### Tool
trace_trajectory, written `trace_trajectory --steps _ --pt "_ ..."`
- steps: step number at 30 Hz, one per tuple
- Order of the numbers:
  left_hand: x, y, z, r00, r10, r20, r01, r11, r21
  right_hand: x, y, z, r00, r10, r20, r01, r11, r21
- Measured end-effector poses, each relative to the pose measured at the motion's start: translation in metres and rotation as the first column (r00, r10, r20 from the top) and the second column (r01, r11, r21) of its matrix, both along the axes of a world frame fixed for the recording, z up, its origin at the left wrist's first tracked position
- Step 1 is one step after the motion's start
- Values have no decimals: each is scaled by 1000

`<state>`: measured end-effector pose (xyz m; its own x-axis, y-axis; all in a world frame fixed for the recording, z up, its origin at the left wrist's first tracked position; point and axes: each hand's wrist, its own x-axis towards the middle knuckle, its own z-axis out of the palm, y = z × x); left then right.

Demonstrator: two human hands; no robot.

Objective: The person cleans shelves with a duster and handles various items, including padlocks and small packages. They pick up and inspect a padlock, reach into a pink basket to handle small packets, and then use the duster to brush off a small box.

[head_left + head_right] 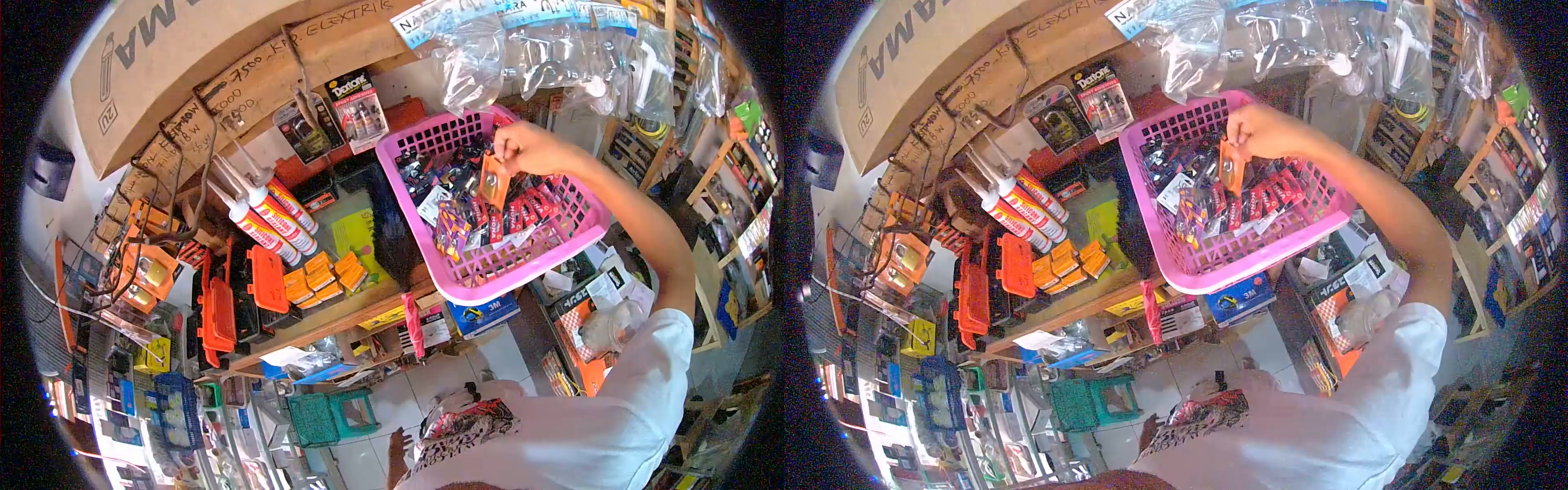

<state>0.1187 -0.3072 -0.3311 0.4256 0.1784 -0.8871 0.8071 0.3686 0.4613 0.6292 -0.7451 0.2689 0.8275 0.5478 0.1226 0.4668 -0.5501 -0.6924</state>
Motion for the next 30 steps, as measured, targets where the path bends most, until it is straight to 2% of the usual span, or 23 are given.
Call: trace_trajectory --steps 2,5,7,9,10,11,13,15,17,18,19,21,22,25,26,29,30 --pt "-11 0 3 999 34 -25 -34 999 -14 -24 -8 25 987 27 158 -25 1000 -14" --pt "-20 0 8 997 77 -30 -78 997 -28 -75 -11 55 966 32 258 -56 995 87" --pt "-16 1 10 996 89 17 -88 996 -26 -113 -12 67 989 52 141 -88 960 265" --pt "1 0 20 991 59 121 -58 998 -10 -153 -13 71 994 45 97 -72 953 293" --pt "14 -2 26 980 38 193 -40 999 3 -168 -15 63 986 77 146 -116 953 279" --pt "33 -10 43 953 -63 296 59 998 24 -183 -15 55 974 111 195 -161 952 261" --pt "79 -29 93 838 -244 488 227 969 96 -202 -6 33 933 325 153 -350 918 185" --pt "123 -49 149 701 -356 618 441 897 17 -215 16 -9 840 522 -146 -457 827 328" --pt "151 -81 233 600 -360 715 563 825 -57 -222 43 -61 725 641 -251 -554 760 339" --pt "155 -94 258 547 -351 760 621 779 -88 -227 56 -87 702 633 -326 -551 773 314" --pt "153 -102 265 610 -220 761 612 741 -276 -232 70 -111 673 622 -400 -551 783 289" --pt "146 -114 270 737 26 675 543 571 -616 -243 92 -150 761 585 -279 -541 810 225" --pt "145 -119 270 773 62 631 511 530 -677 -246 101 -173 792 564 -233 -527 825 204" --pt "149 -125 266 657 11 754 661 471 -584 -255 110 -206 890 429 -155 -412 902 130" --pt "153 -124 266 619 -26 785 702 467 -538 -253 108 -215 855 443 -269 -421 897 138" --pt "143 -115 258 681 -23 731 612 566 -553 -260 110 -235 865 390 -314 -307 909 283" --pt "141 -119 273 693 57 719 545 611 -574 -259 113 -235 844 382 -376 -257 905 340"
